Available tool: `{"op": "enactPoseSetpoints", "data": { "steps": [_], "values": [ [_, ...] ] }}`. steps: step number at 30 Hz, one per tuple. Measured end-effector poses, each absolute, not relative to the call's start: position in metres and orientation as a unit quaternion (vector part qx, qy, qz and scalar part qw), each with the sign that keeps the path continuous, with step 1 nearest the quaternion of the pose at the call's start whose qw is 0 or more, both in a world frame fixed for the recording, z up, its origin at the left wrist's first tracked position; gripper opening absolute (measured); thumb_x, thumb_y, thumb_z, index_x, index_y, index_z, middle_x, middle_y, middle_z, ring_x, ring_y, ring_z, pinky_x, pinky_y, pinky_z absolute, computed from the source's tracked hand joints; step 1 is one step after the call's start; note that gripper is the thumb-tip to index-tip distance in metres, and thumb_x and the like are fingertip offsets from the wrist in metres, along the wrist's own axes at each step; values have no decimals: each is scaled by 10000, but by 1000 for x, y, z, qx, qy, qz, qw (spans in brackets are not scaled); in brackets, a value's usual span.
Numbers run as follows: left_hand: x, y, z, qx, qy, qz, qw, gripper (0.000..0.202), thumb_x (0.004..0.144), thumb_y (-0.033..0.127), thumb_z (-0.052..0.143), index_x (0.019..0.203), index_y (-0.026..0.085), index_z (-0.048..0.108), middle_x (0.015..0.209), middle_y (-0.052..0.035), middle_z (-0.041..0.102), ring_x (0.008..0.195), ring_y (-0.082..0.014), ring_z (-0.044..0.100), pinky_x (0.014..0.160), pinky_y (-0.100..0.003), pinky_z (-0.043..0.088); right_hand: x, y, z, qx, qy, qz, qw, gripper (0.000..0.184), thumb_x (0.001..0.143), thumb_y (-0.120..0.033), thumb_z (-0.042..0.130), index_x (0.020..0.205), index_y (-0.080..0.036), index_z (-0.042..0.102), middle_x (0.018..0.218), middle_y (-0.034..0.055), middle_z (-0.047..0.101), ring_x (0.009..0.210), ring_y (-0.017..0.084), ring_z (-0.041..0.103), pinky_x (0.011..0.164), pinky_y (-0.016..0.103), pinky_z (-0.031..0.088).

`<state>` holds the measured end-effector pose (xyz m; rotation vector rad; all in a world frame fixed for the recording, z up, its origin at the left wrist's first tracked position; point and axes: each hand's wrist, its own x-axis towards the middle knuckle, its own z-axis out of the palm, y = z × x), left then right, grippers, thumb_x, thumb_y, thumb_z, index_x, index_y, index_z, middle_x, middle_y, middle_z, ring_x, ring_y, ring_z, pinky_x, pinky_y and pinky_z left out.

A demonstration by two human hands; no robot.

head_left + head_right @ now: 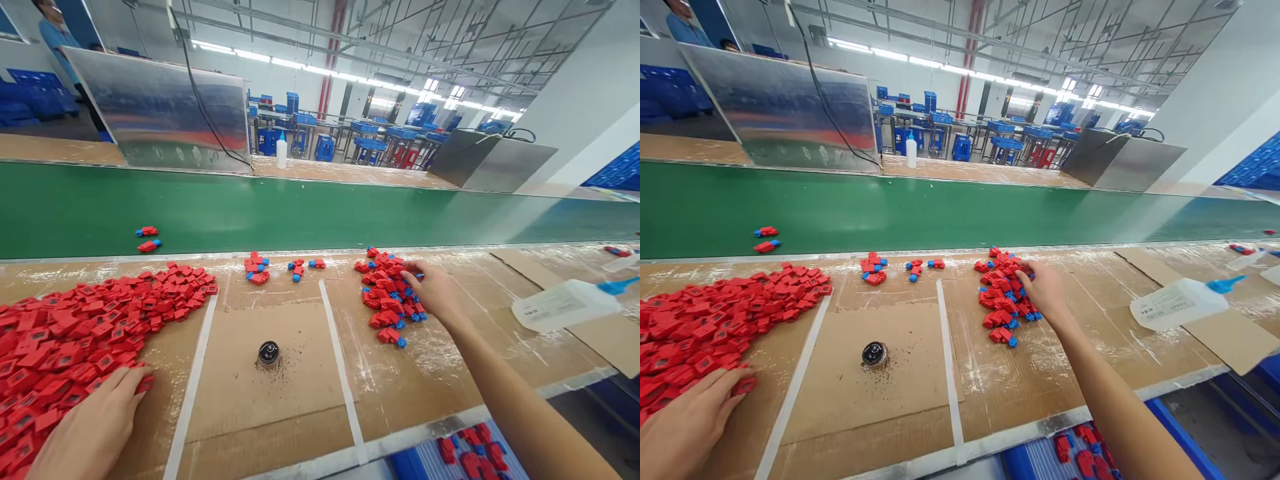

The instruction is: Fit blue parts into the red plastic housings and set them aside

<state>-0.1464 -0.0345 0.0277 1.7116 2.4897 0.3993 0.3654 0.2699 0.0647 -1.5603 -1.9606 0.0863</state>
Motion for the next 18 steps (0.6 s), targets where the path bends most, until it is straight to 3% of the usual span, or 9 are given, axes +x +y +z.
{"op": "enactPoseSetpoints", "data": {
  "steps": [3,5,9,11,14,18],
  "values": [
    [-137,-32,47,563,822,76,22,380,876,362,299,909,198,640,939,-119,658,809,-315,659,725,-438,510,337,271,71,-565,-767,-2,304,307,923,-285,455,1104,-123,642,1137,179,632,1106,321,548,983,482,409],
    [-127,-31,58,562,821,100,9,438,874,421,298,941,204,673,923,-115,642,794,-306,657,706,-429,514,306,272,72,-525,-805,0,276,298,945,-252,456,1148,-124,631,1163,156,617,1137,284,528,1014,423,390],
    [-101,-37,59,564,789,239,43,365,829,491,464,979,245,688,1004,-81,689,932,-292,666,792,-372,528,231,286,60,-462,-868,41,176,300,929,-170,535,1212,-178,634,1104,81,635,1026,197,585,920,273,431],
    [-81,-41,51,534,784,301,103,342,824,498,538,1017,255,680,935,-43,717,842,-249,683,743,-309,536,202,298,52,-462,-875,47,136,342,923,-145,550,1257,-173,616,1112,96,625,1023,198,586,891,260,425],
    [-46,-44,36,468,763,403,192,336,836,478,571,1048,236,668,796,-13,703,704,-204,665,647,-254,523,174,310,45,-482,-870,48,90,272,975,-242,507,1165,-135,670,1056,140,644,1005,232,599,839,274,425],
    [-15,-41,24,414,729,469,279,321,864,434,568,1065,198,649,794,-28,678,747,-214,648,666,-264,515,161,305,43,-508,-859,44,48,497,1022,-463,364,926,-131,721,888,161,687,863,269,641,720,300,422]
  ]
}}
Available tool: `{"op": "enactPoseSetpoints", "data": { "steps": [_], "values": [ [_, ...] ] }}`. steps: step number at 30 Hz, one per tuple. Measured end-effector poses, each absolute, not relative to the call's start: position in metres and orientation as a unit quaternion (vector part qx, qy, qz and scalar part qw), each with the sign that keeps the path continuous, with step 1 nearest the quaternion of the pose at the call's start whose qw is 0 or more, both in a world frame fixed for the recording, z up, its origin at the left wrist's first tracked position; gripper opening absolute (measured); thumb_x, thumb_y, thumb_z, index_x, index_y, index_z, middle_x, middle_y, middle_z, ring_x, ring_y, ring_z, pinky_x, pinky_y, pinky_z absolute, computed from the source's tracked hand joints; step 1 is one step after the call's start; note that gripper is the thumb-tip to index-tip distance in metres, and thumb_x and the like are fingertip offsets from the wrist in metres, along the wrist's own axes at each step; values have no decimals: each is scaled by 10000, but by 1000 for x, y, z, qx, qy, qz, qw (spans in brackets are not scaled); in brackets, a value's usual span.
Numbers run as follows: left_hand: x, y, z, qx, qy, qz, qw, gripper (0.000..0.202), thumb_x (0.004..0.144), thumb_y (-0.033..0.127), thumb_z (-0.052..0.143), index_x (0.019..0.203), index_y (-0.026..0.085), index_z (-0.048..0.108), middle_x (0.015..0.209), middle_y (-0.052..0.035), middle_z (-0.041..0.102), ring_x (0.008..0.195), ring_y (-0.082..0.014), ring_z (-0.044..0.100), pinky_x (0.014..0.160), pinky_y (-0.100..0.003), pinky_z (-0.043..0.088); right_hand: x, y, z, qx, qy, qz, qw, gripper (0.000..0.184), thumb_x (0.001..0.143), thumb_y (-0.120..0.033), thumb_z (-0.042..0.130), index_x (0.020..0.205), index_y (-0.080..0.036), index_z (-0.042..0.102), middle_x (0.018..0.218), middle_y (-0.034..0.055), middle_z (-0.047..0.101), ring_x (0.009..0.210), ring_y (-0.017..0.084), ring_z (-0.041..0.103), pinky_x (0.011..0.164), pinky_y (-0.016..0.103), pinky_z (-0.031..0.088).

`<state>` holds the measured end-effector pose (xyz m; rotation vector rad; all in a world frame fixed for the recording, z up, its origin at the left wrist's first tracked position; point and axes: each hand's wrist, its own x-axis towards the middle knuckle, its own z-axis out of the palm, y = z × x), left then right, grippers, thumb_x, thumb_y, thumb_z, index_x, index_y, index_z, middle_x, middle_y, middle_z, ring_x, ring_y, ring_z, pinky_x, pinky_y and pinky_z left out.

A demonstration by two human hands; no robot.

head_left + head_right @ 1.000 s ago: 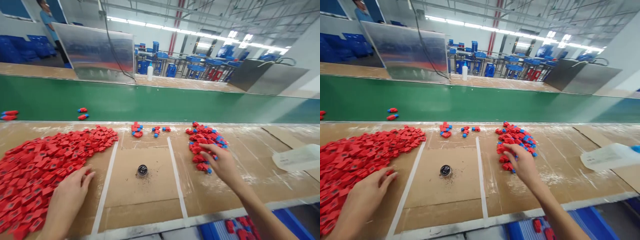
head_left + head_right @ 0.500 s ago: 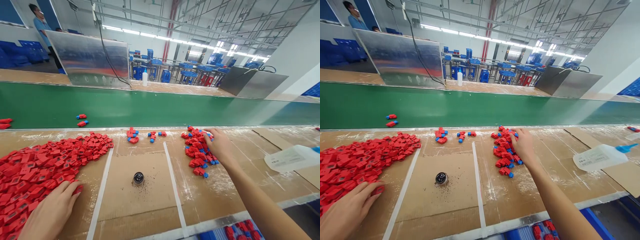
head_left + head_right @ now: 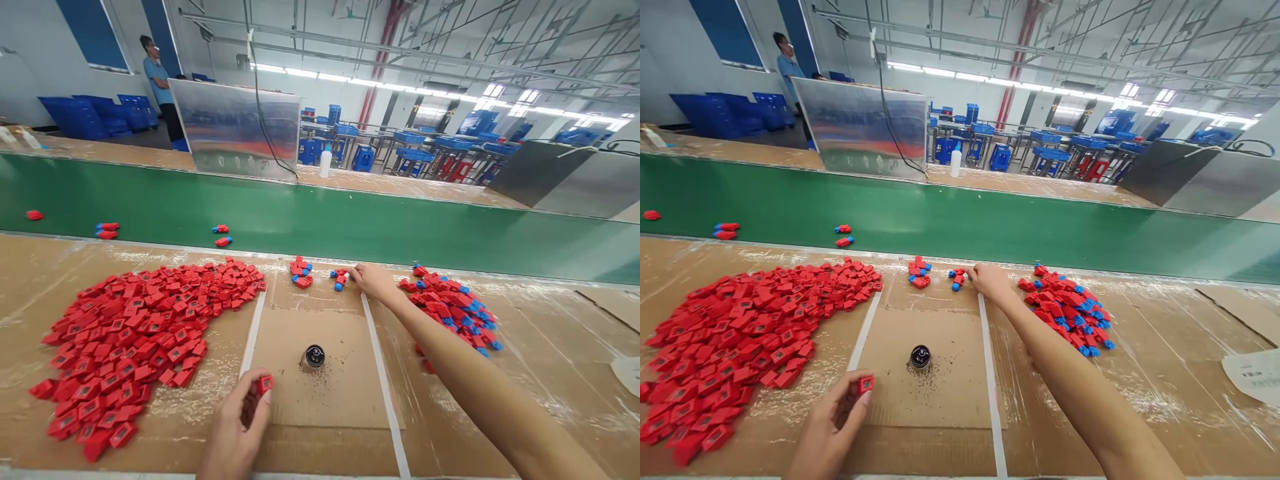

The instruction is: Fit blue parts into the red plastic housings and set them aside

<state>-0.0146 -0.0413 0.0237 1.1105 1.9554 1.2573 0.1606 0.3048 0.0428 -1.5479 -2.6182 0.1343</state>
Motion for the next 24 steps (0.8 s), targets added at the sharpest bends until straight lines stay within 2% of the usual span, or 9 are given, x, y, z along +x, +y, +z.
{"op": "enactPoseSetpoints", "data": {
  "steps": [3,6,9,12,14,17,19,21,24],
  "values": [
    [-6,-37,24,401,710,488,311,310,889,416,546,1085,191,632,833,-36,663,788,-213,629,695,-269,504,162,292,42,-513,-857,41,39,506,1026,-477,332,933,-148,705,914,157,697,865,265,646,707,296,408],
    [-2,-33,28,382,685,515,346,312,894,420,548,1088,188,624,841,-33,646,830,-210,613,700,-258,494,169,283,40,-517,-854,47,39,400,1001,-461,414,983,-158,674,927,144,698,879,269,643,702,295,401],
    [3,-27,28,363,653,541,387,324,882,430,570,1074,175,625,855,-38,643,862,-205,606,743,-261,496,182,280,40,-526,-847,58,51,230,946,-317,527,1074,-147,615,933,142,692,889,280,634,698,299,398],
    [10,-24,23,346,627,555,423,333,854,424,619,1066,167,628,877,-37,642,856,-189,597,780,-262,494,196,270,47,-526,-844,79,72,217,906,-161,502,1112,-113,550,919,146,681,853,265,630,690,302,408],
    [14,-25,19,337,621,555,439,339,840,411,645,1071,163,629,868,-31,631,825,-175,586,760,-252,490,203,251,57,-504,-854,103,81,246,896,-142,503,1139,-110,499,909,119,677,805,226,630,681,286,431],
    [16,-27,15,336,619,552,447,326,851,390,643,1092,170,631,869,-26,622,800,-163,573,726,-239,478,207,206,76,-397,-893,182,110,253,908,-189,521,1153,-160,462,949,56,673,792,163,629,698,250,476],
    [17,-30,14,349,615,551,443,303,864,380,632,1089,177,641,878,-28,627,808,-165,574,725,-237,473,205,174,87,-289,-914,247,139,183,923,-211,511,1104,-191,510,969,46,670,824,164,631,723,270,498],
    [16,-33,15,370,608,546,442,291,874,373,623,1085,176,650,884,-34,638,812,-169,576,728,-239,471,202,150,91,-220,-926,268,151,156,943,-215,492,1081,-205,564,999,59,664,873,183,629,763,316,509],
    [16,-37,16,394,607,529,443,269,882,360,617,1069,171,661,887,-41,657,798,-168,582,716,-236,468,194,133,87,-183,-942,239,149,220,976,-214,461,1159,-208,583,1068,93,637,942,211,618,806,368,516]
  ]
}}
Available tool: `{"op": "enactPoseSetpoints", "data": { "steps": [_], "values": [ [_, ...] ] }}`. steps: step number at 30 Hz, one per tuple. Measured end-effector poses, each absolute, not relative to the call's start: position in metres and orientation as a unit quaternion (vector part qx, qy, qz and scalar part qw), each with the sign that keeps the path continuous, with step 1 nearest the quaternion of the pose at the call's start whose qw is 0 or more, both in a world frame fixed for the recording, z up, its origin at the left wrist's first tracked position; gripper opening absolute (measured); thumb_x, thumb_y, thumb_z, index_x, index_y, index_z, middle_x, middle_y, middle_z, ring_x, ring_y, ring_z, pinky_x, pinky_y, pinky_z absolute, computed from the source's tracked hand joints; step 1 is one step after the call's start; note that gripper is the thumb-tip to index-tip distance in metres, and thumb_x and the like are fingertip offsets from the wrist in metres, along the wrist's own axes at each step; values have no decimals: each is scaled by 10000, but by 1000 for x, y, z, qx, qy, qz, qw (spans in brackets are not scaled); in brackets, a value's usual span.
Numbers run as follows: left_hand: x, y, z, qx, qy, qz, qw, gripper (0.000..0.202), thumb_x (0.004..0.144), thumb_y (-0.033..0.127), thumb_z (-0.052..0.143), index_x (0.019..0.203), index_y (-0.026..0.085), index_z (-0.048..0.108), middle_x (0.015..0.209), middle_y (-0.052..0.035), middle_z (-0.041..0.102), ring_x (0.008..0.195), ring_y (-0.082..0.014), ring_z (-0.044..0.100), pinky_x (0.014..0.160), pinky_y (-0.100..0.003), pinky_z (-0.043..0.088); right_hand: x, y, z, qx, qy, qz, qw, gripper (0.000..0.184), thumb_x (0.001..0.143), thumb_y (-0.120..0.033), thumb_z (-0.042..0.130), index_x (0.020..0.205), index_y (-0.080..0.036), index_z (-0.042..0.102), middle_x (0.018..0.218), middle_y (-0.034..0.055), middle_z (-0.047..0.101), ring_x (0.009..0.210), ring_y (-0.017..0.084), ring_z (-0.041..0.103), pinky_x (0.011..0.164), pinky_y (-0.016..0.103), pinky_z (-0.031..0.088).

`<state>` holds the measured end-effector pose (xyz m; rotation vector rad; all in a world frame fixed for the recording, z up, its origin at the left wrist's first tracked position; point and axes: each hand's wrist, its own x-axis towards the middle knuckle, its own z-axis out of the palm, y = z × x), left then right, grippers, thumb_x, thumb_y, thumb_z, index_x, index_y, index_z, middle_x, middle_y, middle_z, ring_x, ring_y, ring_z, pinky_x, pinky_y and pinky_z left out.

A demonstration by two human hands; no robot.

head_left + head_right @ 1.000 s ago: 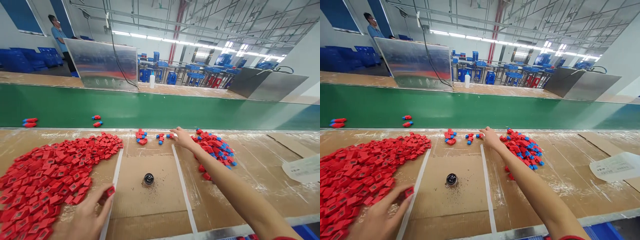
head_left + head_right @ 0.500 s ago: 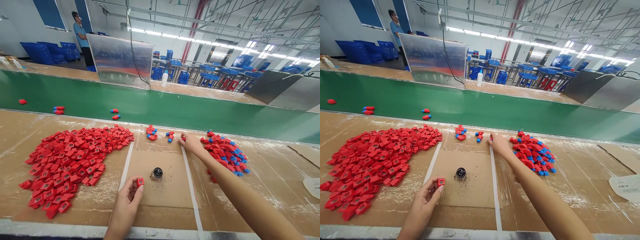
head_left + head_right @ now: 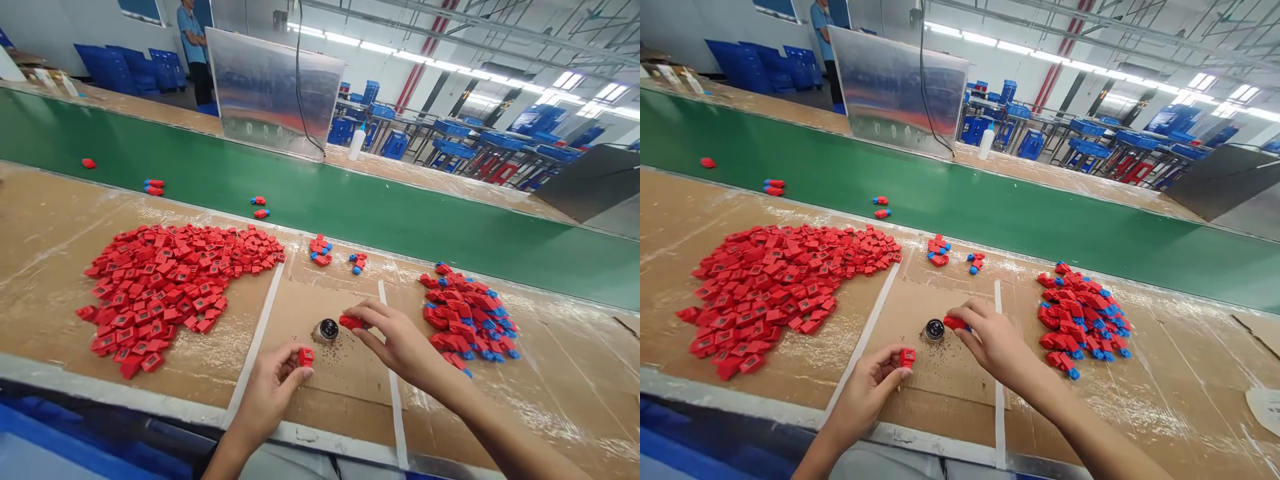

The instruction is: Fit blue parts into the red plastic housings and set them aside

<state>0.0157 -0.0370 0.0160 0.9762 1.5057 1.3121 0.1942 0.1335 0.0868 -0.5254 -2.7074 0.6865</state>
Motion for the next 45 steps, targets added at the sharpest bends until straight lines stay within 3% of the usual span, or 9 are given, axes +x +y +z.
{"op": "enactPoseSetpoints", "data": {
  "steps": [3,8,14,24,29,34,45],
  "values": [
    [16,-38,17,404,613,516,443,226,876,349,624,999,167,675,861,-40,655,770,-164,579,696,-229,463,189,132,78,-162,-953,214,141,229,986,-217,460,1184,-195,573,1070,106,632,937,225,625,776,369,529],
    [17,-39,19,414,619,503,438,195,861,333,642,964,172,683,819,-30,657,721,-152,566,663,-222,448,185,130,75,-150,-964,186,117,159,987,-217,473,1067,-191,609,973,79,627,823,202,629,695,321,524],
    [16,-39,20,423,612,497,447,158,868,308,631,947,180,677,812,-16,644,735,-147,555,678,-229,435,182,126,76,-151,-971,150,106,199,997,-211,435,1008,-176,630,901,75,604,740,198,612,636,313,501],
    [13,-41,13,365,521,538,553,224,848,222,633,1061,163,672,822,0,586,748,-124,526,694,-225,432,188,98,102,-198,-906,303,218,143,962,-215,553,1086,-207,623,972,63,643,875,188,612,756,293,498],
    [12,-42,17,372,506,537,563,282,854,217,639,1129,165,678,824,-2,612,751,-121,513,695,-220,410,186,77,83,-187,-879,390,203,193,959,-181,562,1139,-220,622,973,45,630,860,166,599,765,270,482],
    [13,-41,19,384,497,533,568,293,870,239,632,1153,173,678,914,-28,668,836,-149,554,740,-234,413,186,73,70,-184,-876,405,187,219,966,-189,560,1171,-248,609,1031,43,624,924,177,592,810,285,467],
    [10,-44,19,452,540,474,529,203,907,243,551,1047,176,682,820,0,616,736,-131,499,664,-222,377,183,61,59,-173,-894,383,157,172,994,-171,442,1023,-202,608,917,64,550,834,187,562,753,296,468]
  ]
}}
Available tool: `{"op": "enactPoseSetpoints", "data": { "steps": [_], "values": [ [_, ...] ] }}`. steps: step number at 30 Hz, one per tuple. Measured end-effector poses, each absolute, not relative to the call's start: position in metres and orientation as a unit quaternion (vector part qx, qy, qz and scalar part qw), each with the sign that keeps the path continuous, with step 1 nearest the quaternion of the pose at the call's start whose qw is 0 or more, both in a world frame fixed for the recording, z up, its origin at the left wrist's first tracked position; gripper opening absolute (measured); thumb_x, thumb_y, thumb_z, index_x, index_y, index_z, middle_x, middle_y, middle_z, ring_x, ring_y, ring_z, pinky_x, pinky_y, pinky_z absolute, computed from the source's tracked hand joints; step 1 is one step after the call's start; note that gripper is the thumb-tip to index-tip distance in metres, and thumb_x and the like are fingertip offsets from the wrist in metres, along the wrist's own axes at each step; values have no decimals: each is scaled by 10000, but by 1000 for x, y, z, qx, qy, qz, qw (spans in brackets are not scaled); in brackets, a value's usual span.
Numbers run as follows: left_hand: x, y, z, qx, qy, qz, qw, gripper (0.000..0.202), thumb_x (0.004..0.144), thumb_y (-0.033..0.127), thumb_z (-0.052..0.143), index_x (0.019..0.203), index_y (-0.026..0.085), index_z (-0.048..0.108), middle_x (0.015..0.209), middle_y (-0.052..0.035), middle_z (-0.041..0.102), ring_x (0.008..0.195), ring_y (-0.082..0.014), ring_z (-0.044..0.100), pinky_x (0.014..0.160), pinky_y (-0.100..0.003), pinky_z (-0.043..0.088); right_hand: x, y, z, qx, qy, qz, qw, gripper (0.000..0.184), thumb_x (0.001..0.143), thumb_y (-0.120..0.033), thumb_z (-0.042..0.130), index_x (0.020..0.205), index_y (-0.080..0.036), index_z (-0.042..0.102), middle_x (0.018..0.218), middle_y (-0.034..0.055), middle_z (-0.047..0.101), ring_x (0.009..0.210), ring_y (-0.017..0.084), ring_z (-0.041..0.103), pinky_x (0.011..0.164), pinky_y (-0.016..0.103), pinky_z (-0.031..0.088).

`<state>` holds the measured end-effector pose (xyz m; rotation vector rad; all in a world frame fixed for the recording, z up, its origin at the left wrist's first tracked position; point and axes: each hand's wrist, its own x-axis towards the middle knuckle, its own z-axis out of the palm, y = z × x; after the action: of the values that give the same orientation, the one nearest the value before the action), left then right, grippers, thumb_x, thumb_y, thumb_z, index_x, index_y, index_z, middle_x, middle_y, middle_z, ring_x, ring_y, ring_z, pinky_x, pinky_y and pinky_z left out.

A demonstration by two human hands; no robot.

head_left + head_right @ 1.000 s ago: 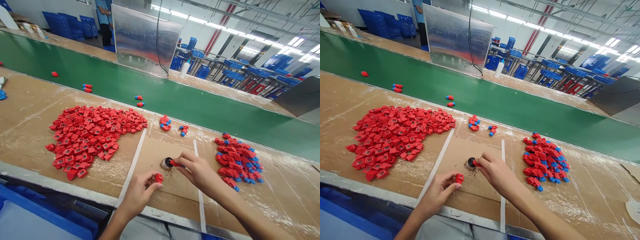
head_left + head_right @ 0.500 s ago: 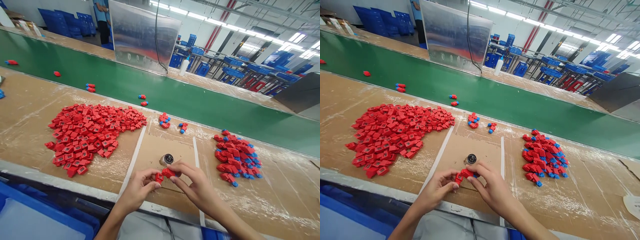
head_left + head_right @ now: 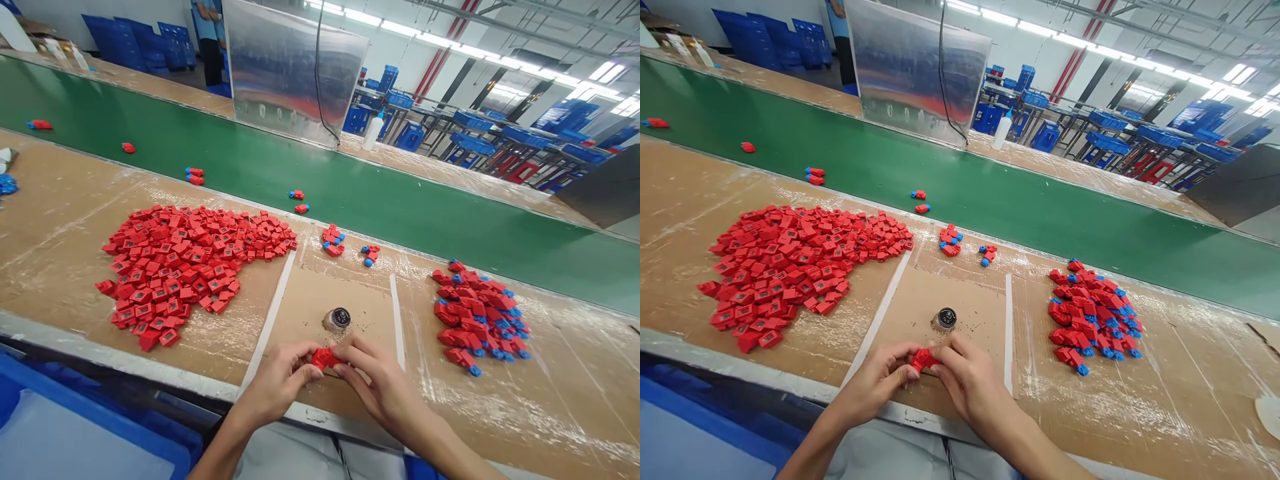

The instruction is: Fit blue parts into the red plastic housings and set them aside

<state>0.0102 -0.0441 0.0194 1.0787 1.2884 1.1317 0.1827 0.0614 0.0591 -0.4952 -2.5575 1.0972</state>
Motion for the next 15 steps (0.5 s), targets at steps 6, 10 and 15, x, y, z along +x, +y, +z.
{"op": "enactPoseSetpoints", "data": {
  "steps": [6,10,15],
  "values": [
    [5,-49,21,527,611,398,436,156,929,251,509,925,190,652,816,-1,625,803,-164,555,716,-234,398,180,54,47,-180,-909,332,176,183,989,-159,404,1009,-191,583,872,68,510,756,186,529,676,290,468],
    [7,-46,20,540,616,388,423,212,939,300,496,1020,203,666,976,-40,680,931,-195,603,829,-258,439,179,50,44,-187,-902,339,190,197,979,-158,409,1026,-180,599,879,76,538,763,188,555,697,302,485],
    [-9,-41,20,526,592,383,476,406,892,390,551,1251,207,602,854,-42,703,789,-198,657,747,-268,525,194,78,49,-186,-878,376,229,164,949,-196,506,1061,-196,626,944,71,645,856,191,622,757,290,509]
  ]
}}
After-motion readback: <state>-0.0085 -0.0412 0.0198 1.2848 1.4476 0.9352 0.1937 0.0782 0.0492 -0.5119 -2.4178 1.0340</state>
